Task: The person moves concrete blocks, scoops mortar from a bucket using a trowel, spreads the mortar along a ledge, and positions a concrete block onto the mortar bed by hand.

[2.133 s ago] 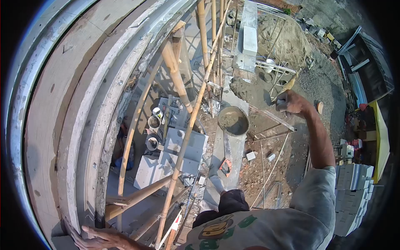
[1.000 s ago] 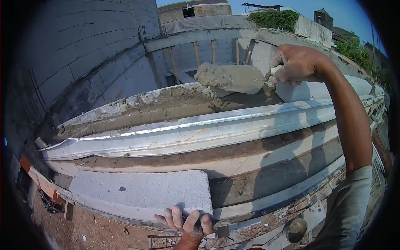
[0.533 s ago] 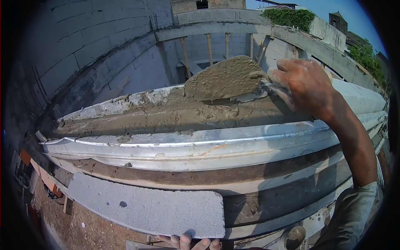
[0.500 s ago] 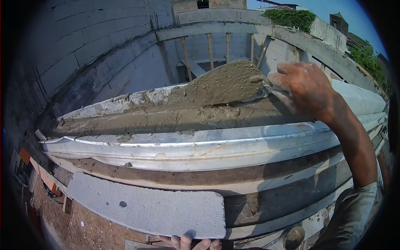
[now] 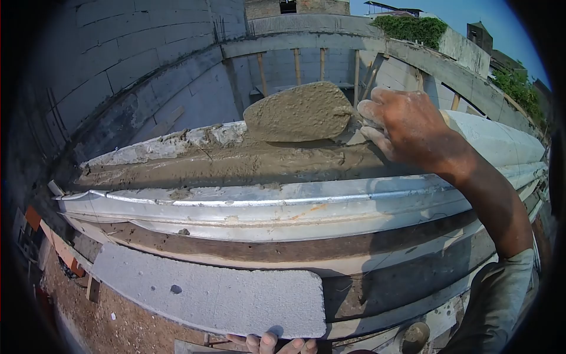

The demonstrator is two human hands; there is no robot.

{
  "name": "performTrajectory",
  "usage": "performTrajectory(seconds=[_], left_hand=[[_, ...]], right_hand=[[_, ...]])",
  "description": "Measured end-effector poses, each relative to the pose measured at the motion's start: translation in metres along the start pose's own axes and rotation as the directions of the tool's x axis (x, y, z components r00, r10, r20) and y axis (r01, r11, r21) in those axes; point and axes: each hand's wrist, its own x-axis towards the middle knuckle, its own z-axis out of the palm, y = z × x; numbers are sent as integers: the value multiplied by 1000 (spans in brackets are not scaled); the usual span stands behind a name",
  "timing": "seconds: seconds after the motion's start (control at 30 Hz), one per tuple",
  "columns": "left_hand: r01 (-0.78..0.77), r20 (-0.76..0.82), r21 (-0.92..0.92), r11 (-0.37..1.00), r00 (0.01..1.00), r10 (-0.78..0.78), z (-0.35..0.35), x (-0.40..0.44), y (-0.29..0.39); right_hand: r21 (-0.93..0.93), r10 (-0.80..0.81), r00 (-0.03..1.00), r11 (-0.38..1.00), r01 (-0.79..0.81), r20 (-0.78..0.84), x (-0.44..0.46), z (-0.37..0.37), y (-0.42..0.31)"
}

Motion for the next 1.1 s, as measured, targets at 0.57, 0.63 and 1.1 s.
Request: performTrajectory(seconds=[0.57,0.63,1.1], left_hand=[[-144,-54,46,989,988,146,7,20,1],[-126,-65,31,992,990,128,10,17,1],[-29,-212,-76,997,977,12,27,12,4]], right_hand=[[-42,71,990,997,-67,120,-42,-10,16],[41,148,982,989,-145,-115,-60,-15,26],[328,999,17,33,-944,-50,-515,-125,-58]])
